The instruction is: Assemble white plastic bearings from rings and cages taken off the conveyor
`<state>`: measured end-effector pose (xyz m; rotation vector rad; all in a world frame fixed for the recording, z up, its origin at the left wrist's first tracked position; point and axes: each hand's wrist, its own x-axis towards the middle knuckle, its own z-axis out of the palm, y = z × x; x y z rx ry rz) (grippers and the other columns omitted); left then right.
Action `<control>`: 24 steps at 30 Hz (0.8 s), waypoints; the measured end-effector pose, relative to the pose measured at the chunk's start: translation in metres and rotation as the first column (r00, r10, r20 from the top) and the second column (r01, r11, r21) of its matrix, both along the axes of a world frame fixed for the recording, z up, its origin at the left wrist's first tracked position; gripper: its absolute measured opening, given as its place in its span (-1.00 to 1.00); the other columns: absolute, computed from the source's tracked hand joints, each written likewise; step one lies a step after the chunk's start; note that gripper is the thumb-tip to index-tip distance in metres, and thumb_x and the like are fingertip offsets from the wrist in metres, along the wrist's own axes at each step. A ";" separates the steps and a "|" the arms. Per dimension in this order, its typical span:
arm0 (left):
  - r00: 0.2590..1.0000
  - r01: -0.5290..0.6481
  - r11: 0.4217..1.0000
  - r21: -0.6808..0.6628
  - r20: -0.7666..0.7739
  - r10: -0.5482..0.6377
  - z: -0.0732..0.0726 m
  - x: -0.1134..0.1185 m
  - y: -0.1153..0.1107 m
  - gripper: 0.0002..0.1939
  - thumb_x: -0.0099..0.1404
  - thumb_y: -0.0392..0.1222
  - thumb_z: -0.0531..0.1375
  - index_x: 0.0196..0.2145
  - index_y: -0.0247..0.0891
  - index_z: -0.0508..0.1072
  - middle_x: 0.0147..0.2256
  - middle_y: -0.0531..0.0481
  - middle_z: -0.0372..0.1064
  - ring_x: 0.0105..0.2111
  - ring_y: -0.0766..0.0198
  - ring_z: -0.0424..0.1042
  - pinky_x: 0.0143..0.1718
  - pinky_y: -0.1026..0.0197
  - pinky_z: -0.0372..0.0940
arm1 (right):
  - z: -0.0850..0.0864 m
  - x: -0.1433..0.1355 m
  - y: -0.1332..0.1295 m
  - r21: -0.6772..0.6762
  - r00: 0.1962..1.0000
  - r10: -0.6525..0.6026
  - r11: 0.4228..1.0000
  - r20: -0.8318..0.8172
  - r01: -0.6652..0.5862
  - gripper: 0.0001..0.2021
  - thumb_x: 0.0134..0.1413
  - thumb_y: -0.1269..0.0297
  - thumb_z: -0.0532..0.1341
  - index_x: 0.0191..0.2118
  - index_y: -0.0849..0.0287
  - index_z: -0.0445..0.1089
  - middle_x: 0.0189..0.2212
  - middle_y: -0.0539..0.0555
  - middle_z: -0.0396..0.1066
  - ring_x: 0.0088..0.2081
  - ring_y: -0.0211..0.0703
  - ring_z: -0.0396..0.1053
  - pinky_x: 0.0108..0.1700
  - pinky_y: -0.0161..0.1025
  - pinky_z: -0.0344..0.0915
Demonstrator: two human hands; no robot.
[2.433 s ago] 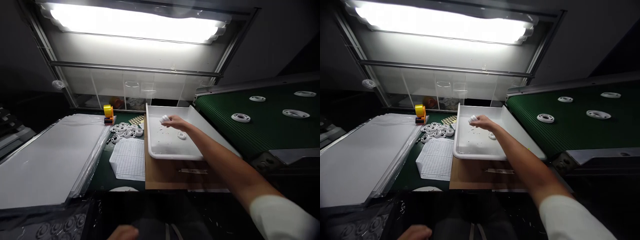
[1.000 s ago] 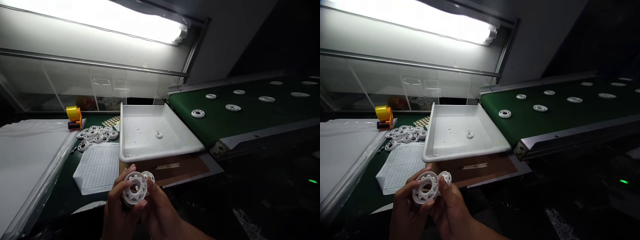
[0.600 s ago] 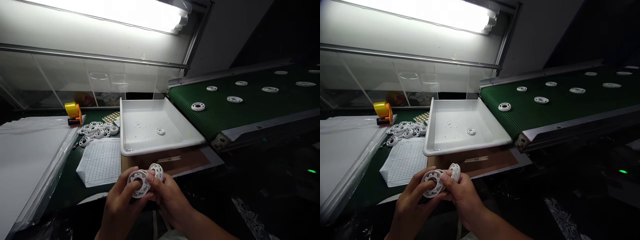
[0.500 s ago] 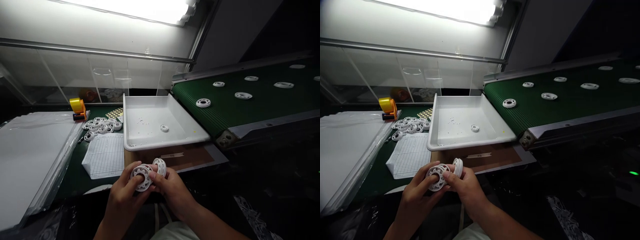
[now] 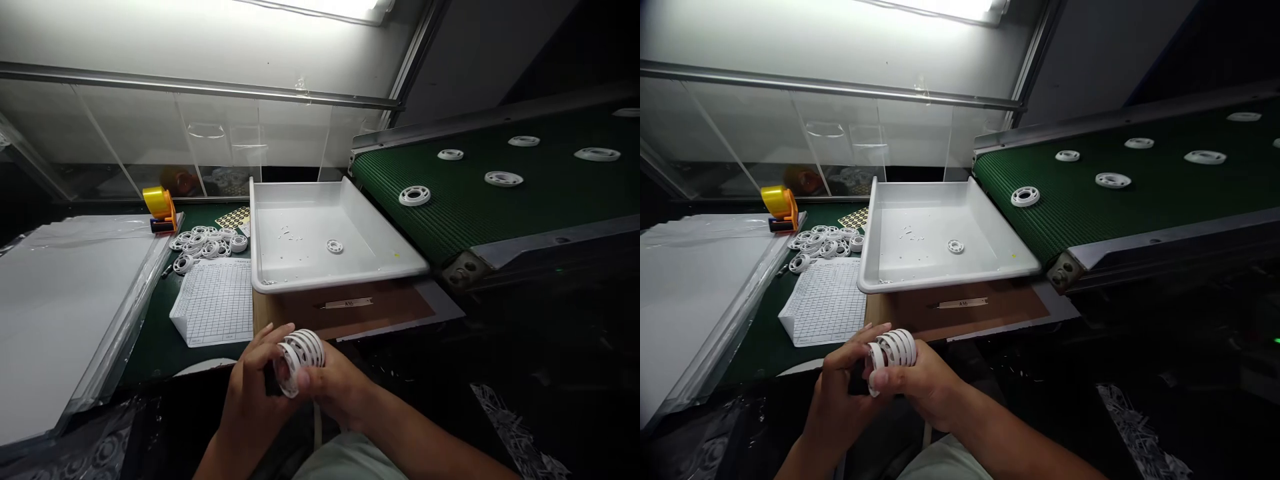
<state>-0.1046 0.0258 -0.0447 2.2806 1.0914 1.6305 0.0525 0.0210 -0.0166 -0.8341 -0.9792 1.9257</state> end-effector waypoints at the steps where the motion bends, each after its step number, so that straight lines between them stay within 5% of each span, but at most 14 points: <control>1: 0.999 0.005 1.000 -0.005 -0.034 -0.005 -0.001 -0.002 0.000 -0.60 0.51 0.04 0.25 0.11 -0.24 0.30 -0.05 -0.32 0.67 0.06 -0.05 0.65 0.09 -0.07 0.58 | 0.003 0.000 0.001 0.001 0.999 0.031 1.000 0.031 -0.031 -0.28 -0.33 -0.34 0.64 -0.36 0.25 0.50 -0.43 0.05 0.37 -0.37 -0.19 0.31 -0.27 -0.31 0.30; 4: 0.994 -0.008 0.999 -0.037 -0.111 0.004 0.000 -0.013 -0.001 -0.28 0.49 0.14 0.25 0.39 -0.32 0.15 0.12 -0.42 0.56 0.20 -0.05 0.56 0.21 -0.11 0.49 | 0.026 0.012 0.022 0.073 0.976 0.044 0.995 0.212 -0.061 -0.20 -0.45 -0.42 0.60 -0.31 0.26 0.54 -0.44 0.09 0.43 -0.39 -0.09 0.38 -0.31 -0.24 0.36; 6: 0.993 -0.032 0.999 -0.031 -0.113 0.028 0.004 -0.021 -0.002 -0.19 0.47 0.20 0.24 0.44 -0.30 0.10 0.20 -0.44 0.49 0.27 -0.02 0.49 0.22 -0.03 0.48 | 0.050 0.029 0.057 0.186 0.916 -0.084 0.983 0.393 0.011 -0.14 -0.43 -0.39 0.60 -0.14 0.26 0.58 -0.29 0.14 0.52 -0.22 0.06 0.48 -0.14 -0.15 0.44; 8: 0.993 -0.054 0.998 -0.025 -0.108 0.051 0.008 -0.027 -0.004 -0.25 0.50 0.16 0.22 0.43 -0.29 0.12 0.19 -0.38 0.49 0.25 0.05 0.50 0.20 0.09 0.49 | 0.071 0.051 0.107 0.333 0.753 -0.302 0.936 0.585 0.116 -0.29 -0.20 -0.20 0.63 -0.06 0.22 0.54 -0.11 0.15 0.52 -0.04 0.09 0.47 -0.01 -0.15 0.44; 10: 0.991 -0.070 0.997 -0.019 -0.115 0.067 0.009 -0.030 -0.006 -0.41 0.55 0.02 0.21 0.38 -0.28 0.20 0.13 -0.31 0.54 0.19 0.11 0.55 0.16 0.18 0.51 | 0.083 0.072 0.162 0.401 0.493 -0.418 0.904 0.763 0.147 -0.54 0.12 0.09 0.58 -0.02 0.23 0.49 -0.03 0.14 0.48 0.01 0.05 0.45 0.03 -0.11 0.45; 13: 0.985 -0.032 0.999 -0.040 -0.173 0.025 0.005 -0.032 -0.010 -0.58 0.57 -0.11 0.16 0.29 -0.28 0.29 0.06 -0.26 0.57 0.11 0.14 0.60 0.09 0.23 0.54 | 0.077 0.095 0.227 0.338 0.126 -0.349 0.936 0.929 0.098 -0.79 0.42 0.22 0.42 -0.07 0.27 0.49 -0.05 0.13 0.47 -0.05 0.04 0.48 0.00 -0.05 0.51; 16: 0.973 0.033 0.997 -0.065 -0.226 -0.047 -0.003 -0.038 -0.014 -0.61 0.57 -0.16 0.15 0.28 -0.26 0.30 0.04 -0.24 0.59 0.05 0.16 0.62 0.04 0.24 0.56 | 0.056 0.109 0.255 0.210 -0.107 -0.205 0.977 0.973 0.036 -0.80 0.47 0.23 0.39 -0.01 0.27 0.50 -0.03 0.14 0.47 -0.04 0.04 0.50 0.03 -0.01 0.54; 20: 0.975 0.047 0.995 -0.084 -0.212 -0.064 -0.009 -0.046 -0.016 -0.65 0.55 -0.21 0.18 0.23 -0.24 0.34 0.00 -0.20 0.61 0.00 0.17 0.64 0.01 0.26 0.56 | 0.032 0.116 0.259 0.075 -0.235 -0.082 0.997 0.969 -0.036 -0.78 0.47 0.22 0.40 0.02 0.27 0.50 0.01 0.15 0.47 0.00 0.06 0.49 0.05 0.01 0.54; 24: 0.987 0.071 0.992 -0.101 -0.139 -0.084 -0.012 -0.040 -0.018 -0.70 0.54 -0.25 0.19 0.18 -0.19 0.41 -0.05 -0.12 0.63 -0.07 0.21 0.64 -0.01 0.27 0.55 | 0.030 0.112 0.258 0.018 -0.223 -0.034 0.997 0.974 -0.070 -0.78 0.47 0.22 0.40 0.02 0.28 0.50 -0.02 0.14 0.47 -0.06 0.03 0.51 0.00 -0.03 0.56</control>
